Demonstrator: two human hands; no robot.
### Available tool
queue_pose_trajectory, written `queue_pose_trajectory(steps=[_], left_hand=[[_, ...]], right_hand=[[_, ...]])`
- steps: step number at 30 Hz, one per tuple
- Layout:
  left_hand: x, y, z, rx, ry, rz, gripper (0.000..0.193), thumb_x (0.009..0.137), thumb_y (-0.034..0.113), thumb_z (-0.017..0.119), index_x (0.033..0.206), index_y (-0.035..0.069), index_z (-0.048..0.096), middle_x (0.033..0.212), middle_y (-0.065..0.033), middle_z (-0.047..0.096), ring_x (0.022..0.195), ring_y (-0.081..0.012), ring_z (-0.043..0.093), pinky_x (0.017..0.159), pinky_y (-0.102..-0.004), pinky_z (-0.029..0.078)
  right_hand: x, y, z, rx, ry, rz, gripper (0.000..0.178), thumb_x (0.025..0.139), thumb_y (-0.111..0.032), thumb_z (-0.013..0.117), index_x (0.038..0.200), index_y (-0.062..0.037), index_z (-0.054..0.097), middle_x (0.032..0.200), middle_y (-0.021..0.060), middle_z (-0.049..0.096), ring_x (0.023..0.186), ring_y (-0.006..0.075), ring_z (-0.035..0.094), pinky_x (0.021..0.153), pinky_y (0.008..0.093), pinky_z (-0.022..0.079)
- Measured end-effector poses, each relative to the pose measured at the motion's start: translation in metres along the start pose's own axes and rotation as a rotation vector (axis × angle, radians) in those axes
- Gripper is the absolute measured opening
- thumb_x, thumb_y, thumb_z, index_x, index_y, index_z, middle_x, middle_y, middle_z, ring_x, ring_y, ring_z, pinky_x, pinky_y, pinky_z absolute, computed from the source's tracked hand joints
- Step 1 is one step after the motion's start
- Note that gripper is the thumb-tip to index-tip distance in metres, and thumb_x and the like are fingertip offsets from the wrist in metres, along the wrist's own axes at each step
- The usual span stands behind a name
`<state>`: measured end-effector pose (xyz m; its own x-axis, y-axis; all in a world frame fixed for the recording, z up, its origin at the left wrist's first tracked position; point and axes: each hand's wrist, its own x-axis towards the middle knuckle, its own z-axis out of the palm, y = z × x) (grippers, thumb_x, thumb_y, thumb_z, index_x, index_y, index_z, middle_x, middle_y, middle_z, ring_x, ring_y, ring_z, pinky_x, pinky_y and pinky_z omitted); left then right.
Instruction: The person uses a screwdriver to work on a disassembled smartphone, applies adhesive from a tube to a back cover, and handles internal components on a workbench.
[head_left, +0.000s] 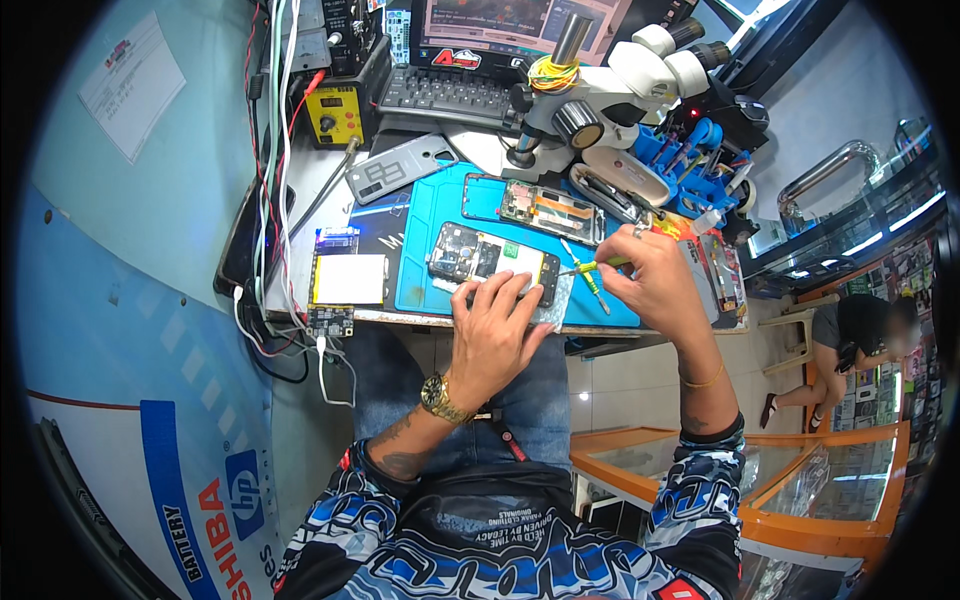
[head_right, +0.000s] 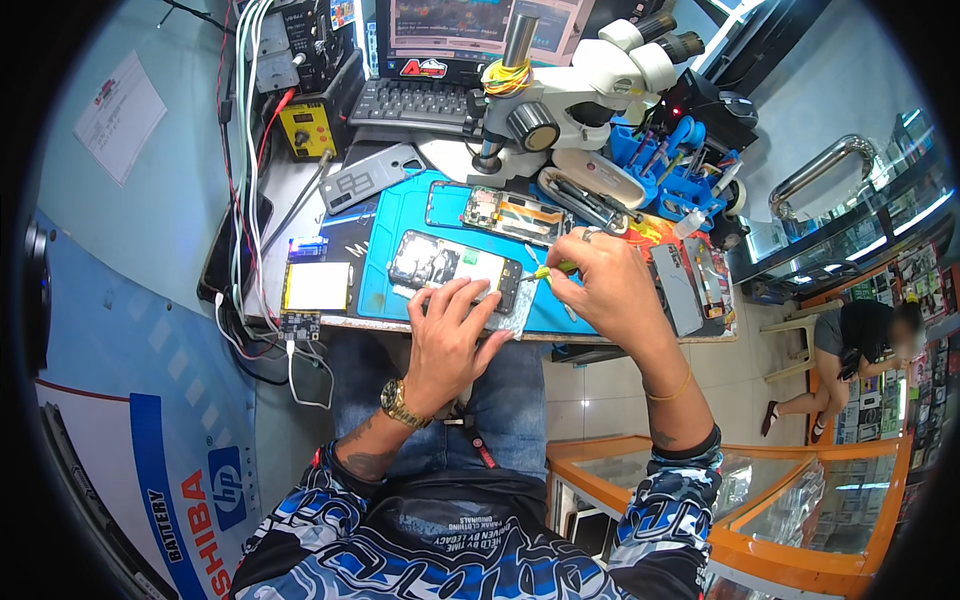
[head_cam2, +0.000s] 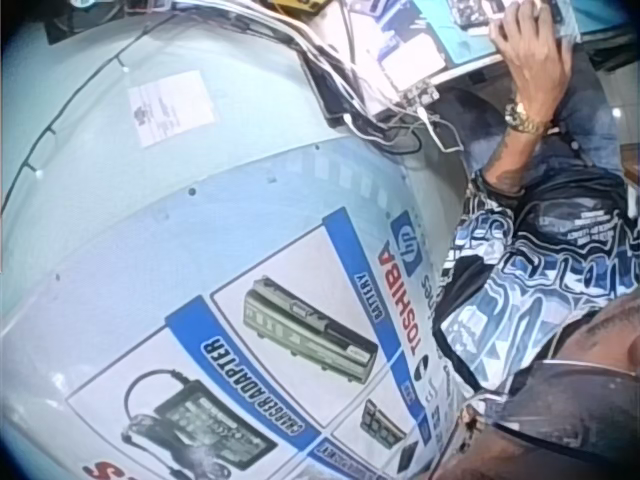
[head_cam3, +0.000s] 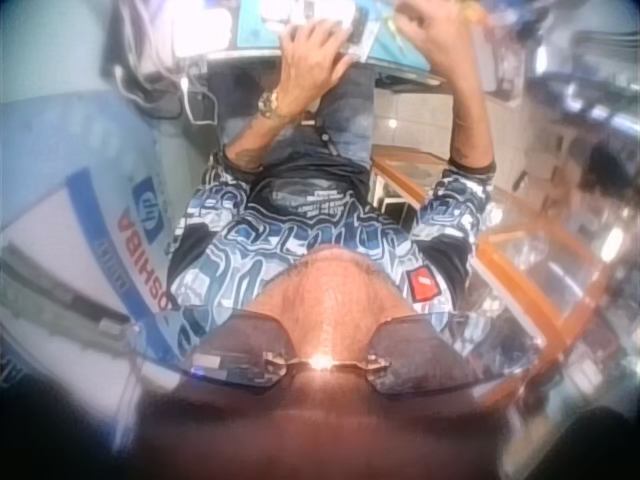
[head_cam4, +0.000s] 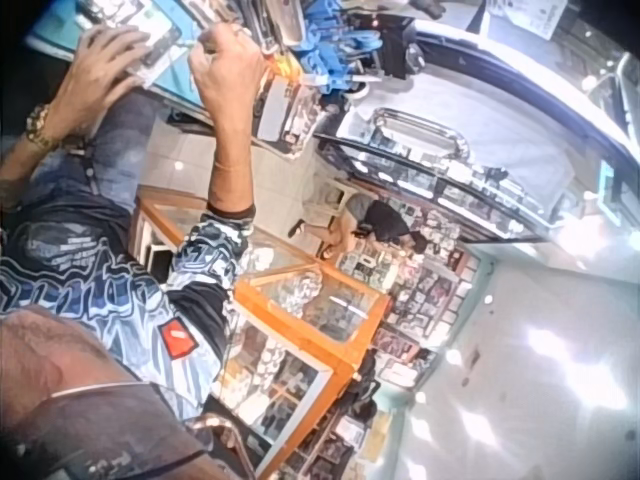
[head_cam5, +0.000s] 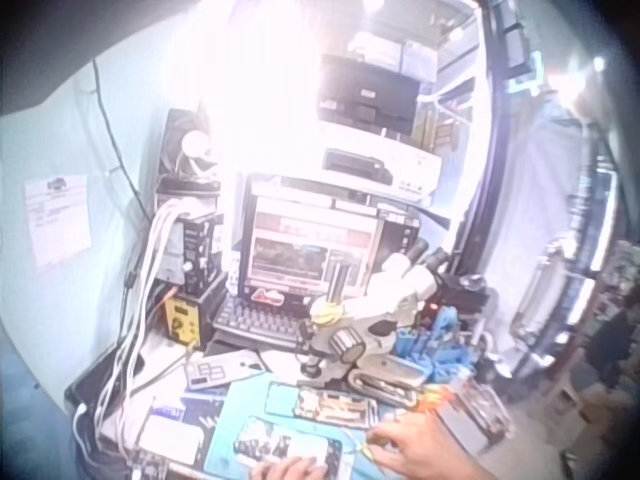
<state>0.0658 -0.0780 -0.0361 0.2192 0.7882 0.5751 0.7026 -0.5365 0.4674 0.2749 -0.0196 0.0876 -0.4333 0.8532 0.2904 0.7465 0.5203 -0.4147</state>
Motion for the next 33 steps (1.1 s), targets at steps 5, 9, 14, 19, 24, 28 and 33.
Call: queue_pose_trajectory(steps=[5, 9, 14, 19, 24, 28, 33], left_hand=[[-0.001, 0.0, 0.001, 0.003, 0.007, 0.0, 0.046, 0.081, 0.028, 0.082, 0.121, 0.008, 0.069, 0.132, -0.0088, 0.063, 0.127, -0.0273, 0.053, 0.107, -0.049, 0.031], [-0.002, -0.001, 0.001, -0.006, 0.011, -0.001, 0.046, 0.081, 0.028, 0.082, 0.121, 0.008, 0.069, 0.131, -0.0087, 0.063, 0.127, -0.0273, 0.053, 0.107, -0.0492, 0.031], [-0.001, 0.0, 0.003, 0.001, 0.012, 0.005, 0.046, 0.082, 0.029, 0.082, 0.12, 0.007, 0.069, 0.131, -0.0086, 0.063, 0.127, -0.0274, 0.054, 0.107, -0.05, 0.032], [-0.001, -0.001, 0.003, 0.018, 0.011, 0.007, 0.046, 0.083, 0.029, 0.081, 0.121, 0.007, 0.069, 0.13, -0.0088, 0.064, 0.127, -0.0277, 0.054, 0.107, -0.0504, 0.032], [0.0, -0.001, 0.003, 0.018, 0.002, 0.015, 0.045, 0.084, 0.03, 0.08, 0.121, 0.007, 0.069, 0.13, -0.0085, 0.064, 0.127, -0.0274, 0.054, 0.107, -0.0505, 0.032], [0.0, -0.002, 0.003, 0.037, -0.007, 0.011, 0.046, 0.085, 0.031, 0.08, 0.123, 0.008, 0.068, 0.131, -0.0083, 0.063, 0.126, -0.0273, 0.055, 0.108, -0.05, 0.031], [0.001, -0.001, 0.003, 0.055, -0.022, 0.015, 0.047, 0.085, 0.032, 0.079, 0.124, 0.009, 0.068, 0.132, -0.0079, 0.063, 0.126, -0.0268, 0.055, 0.108, -0.049, 0.031]], right_hand=[[0.001, -0.002, 0.0, -0.004, -0.02, -0.008, 0.01, 0.081, -0.01, 0.073, 0.087, -0.0034, 0.068, 0.08, 0.0112, 0.068, 0.077, 0.029, 0.068, 0.069, 0.0407, 0.052], [0.002, -0.001, 0.004, 0.02, -0.004, -0.047, 0.009, 0.08, -0.008, 0.072, 0.087, -0.0035, 0.067, 0.081, 0.0114, 0.068, 0.077, 0.0297, 0.068, 0.069, 0.0414, 0.052], [0.011, -0.002, 0.009, -0.042, 0.012, -0.136, 0.014, 0.084, -0.014, 0.076, 0.09, -0.0043, 0.067, 0.083, 0.0134, 0.068, 0.079, 0.0338, 0.068, 0.069, 0.0435, 0.052], [0.034, 0.003, 0.004, -0.036, -0.08, -0.094, 0.016, 0.092, -0.021, 0.074, 0.093, -0.0061, 0.068, 0.076, 0.0177, 0.068, 0.073, 0.0374, 0.067, 0.065, 0.0474, 0.05], [0.033, 0.004, 0.009, -0.058, -0.082, -0.106, 0.017, 0.091, -0.02, 0.074, 0.098, -0.0058, 0.068, 0.08, 0.0158, 0.07, 0.076, 0.0361, 0.068, 0.068, 0.0464, 0.051], [0.029, 0.003, 0.005, 0.034, -0.025, -0.211, 0.018, 0.089, -0.018, 0.074, 0.101, -0.0063, 0.068, 0.086, 0.0135, 0.072, 0.08, 0.0346, 0.068, 0.07, 0.0447, 0.051], [0.023, 0.012, 0.003, -0.063, -0.132, -0.07, 0.015, 0.09, -0.019, 0.073, 0.099, -0.0075, 0.069, 0.08, 0.0133, 0.07, 0.077, 0.0348, 0.068, 0.069, 0.0454, 0.051]])
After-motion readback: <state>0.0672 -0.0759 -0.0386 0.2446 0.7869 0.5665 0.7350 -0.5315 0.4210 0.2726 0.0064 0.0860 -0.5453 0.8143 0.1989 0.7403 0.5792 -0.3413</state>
